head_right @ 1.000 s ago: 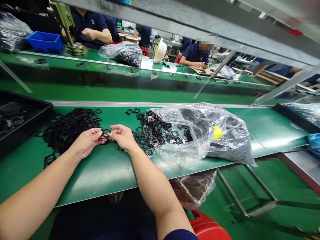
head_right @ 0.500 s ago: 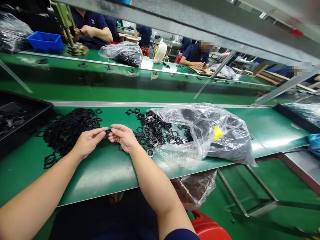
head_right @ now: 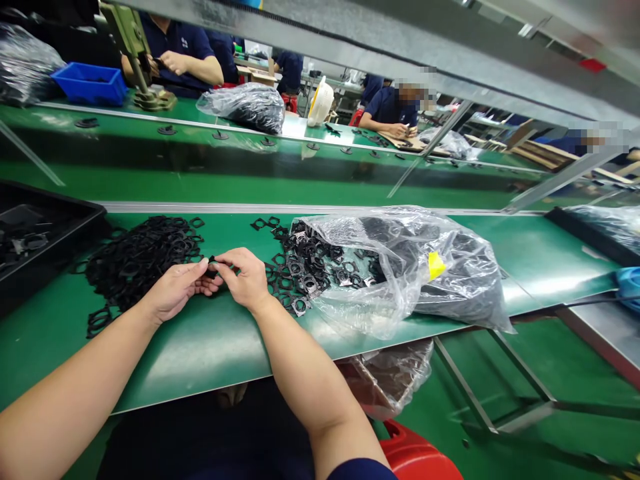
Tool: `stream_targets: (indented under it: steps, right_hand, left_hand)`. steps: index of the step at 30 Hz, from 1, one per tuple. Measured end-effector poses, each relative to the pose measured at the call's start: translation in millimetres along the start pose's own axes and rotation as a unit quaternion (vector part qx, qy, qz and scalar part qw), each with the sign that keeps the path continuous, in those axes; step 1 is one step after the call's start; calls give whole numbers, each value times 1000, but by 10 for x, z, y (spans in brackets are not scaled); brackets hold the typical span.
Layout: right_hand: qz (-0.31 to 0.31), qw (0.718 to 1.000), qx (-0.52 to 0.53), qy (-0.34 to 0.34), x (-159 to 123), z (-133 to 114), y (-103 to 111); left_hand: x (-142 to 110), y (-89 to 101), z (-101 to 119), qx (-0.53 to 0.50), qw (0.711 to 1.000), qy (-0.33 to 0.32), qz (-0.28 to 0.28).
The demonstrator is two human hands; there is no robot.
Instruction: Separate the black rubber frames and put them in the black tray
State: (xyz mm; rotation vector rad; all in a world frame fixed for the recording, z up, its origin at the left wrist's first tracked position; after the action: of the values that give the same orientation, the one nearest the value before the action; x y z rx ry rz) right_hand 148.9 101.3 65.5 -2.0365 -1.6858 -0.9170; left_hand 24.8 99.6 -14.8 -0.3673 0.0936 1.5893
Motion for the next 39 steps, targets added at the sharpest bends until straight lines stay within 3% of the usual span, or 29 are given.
stream_targets:
  steps: [4,16,20,22,24,27,29,32,34,37,39]
  right_hand:
    - [-3,999,-23,38,2,-50,3]
    - [-6,999,-24,34,14,-82,17]
    - [-7,999,-15,49,2,-117,12]
    - [-13,1000,-3,10,-4,-42,-9]
    - [-8,996,39,-86,-22,137,-25]
    - [-5,961,138,-239,-105,397,-100]
    - [-5,939,174,-295,-144,474,-141]
    - [17,926,186,-327,-149,509,-118]
    - [15,925,191,-329,-147,496,-124]
    - [-14,936,165,-309,-148,470,-155]
    - [-12,951,129,-280,-128,458,-125]
  left_hand:
    - [-5,-16,-1,4,1000,-7,-3]
    - [9,25,129,85,988,-131,10]
    - [8,27,142,109,984,-144,8]
    - [3,24,156,121,981,-151,5]
    - [-4,17,167,136,978,-158,1]
    - [-5,-11,127,134,981,-138,-12]
    - [0,-32,56,92,991,-90,-20]
    - [0,-49,-19,0,1000,-17,-19]
    - [1,-45,-9,-41,999,0,-10]
    - [14,-29,4,-49,999,0,0]
    - [33,18,51,-17,999,-41,22]
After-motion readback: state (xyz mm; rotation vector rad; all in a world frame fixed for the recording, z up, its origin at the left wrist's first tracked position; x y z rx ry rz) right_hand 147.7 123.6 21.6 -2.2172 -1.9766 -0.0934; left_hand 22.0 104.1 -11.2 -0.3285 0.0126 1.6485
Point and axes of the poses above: each hand's wrist, its own x-axis towards the middle knuckle, its own y-axis out of the back of the hand, z = x × y, the point moved 10 cm from there along x, towards the middle knuckle, and after that the axes turned 13 degrees about z, right-handed, at the moved point
